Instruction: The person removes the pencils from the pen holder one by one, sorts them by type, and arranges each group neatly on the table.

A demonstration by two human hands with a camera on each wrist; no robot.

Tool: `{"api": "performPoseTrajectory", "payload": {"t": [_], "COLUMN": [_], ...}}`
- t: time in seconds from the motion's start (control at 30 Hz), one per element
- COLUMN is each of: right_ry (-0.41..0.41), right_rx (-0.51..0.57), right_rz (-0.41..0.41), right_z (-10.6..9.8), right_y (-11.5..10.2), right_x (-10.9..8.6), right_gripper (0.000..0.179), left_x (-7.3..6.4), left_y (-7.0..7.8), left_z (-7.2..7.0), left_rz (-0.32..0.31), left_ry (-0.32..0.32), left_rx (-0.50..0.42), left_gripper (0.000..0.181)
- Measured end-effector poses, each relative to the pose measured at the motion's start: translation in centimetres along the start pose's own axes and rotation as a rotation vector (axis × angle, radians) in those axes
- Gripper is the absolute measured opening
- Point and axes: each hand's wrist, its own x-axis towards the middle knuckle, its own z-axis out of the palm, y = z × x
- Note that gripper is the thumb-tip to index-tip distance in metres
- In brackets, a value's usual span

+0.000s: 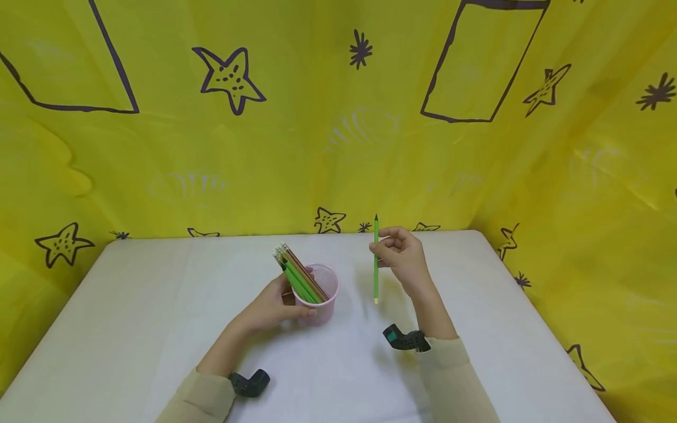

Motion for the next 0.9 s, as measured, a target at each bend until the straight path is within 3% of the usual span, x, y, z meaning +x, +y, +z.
{"api": "performPoseTrajectory", "payload": {"t": [0.4,0.9], "right_ry": [0.015,-0.013], "right_rx": [-0.058,-0.065], "right_rz": [0.095,0.142], "right_z": [0.2,0.6], "right_y": [1.2,2.8], "right_x": [0.6,1.1], "right_gripper": [0.032,0.035], "left_x": [0.0,0.2], "left_y": [-0.1,-0.1], "left_z": [-0.2,-0.2], "left_rz": [-0.004,0.003], "left_ry": [-0.013,-0.006], "left_rx": [0.001,-0.021], "left_gripper": [0.076,0.077]}}
